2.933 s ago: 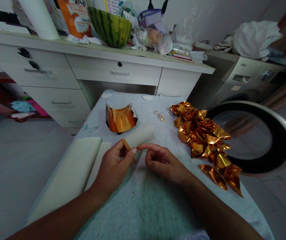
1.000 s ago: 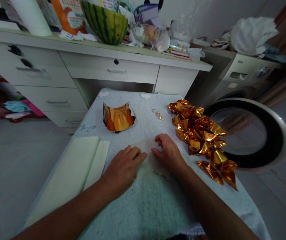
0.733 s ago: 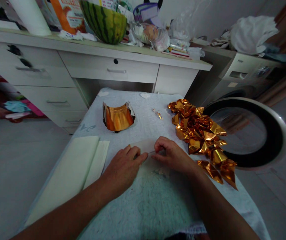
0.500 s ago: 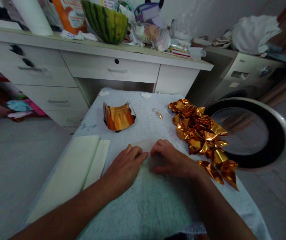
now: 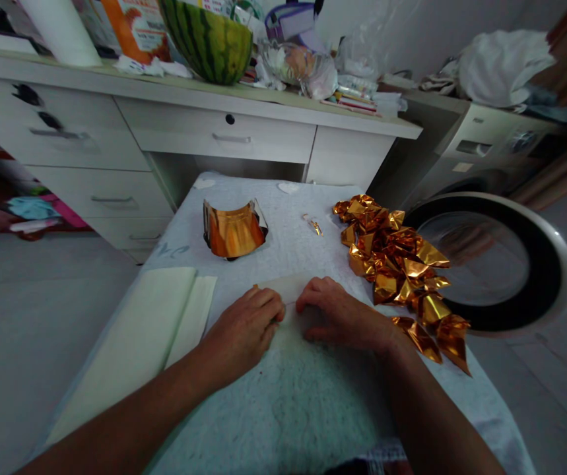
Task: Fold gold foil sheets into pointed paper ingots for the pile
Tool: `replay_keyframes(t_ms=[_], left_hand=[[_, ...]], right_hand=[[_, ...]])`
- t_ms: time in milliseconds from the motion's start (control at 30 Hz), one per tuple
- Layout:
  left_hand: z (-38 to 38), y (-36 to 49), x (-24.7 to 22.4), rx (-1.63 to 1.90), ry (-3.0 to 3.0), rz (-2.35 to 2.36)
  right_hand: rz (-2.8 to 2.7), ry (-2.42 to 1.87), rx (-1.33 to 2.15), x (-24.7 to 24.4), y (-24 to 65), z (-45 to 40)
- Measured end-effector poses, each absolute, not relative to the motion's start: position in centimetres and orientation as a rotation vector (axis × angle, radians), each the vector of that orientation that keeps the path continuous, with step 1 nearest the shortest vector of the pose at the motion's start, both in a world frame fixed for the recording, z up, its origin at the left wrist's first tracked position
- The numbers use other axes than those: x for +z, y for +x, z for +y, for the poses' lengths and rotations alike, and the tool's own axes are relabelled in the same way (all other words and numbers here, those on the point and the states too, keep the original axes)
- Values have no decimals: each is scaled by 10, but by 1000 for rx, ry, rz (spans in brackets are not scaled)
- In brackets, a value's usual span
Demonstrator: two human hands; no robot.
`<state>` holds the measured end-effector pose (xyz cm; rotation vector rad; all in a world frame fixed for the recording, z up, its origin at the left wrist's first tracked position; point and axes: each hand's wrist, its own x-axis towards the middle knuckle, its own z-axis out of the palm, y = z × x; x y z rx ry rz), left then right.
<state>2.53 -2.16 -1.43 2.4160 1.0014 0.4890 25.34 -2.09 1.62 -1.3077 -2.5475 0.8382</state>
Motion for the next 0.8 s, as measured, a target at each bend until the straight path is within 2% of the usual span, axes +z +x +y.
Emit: replay_keyframes(t_ms=[533,800], left_hand=[[-24,22,-7,369,2396,1016],[-23,19,-7,419,2453,1039]], right_hand=[[-2560,-1309,776,16,251,-23],[-2488,-1300,784,17,250,-24]])
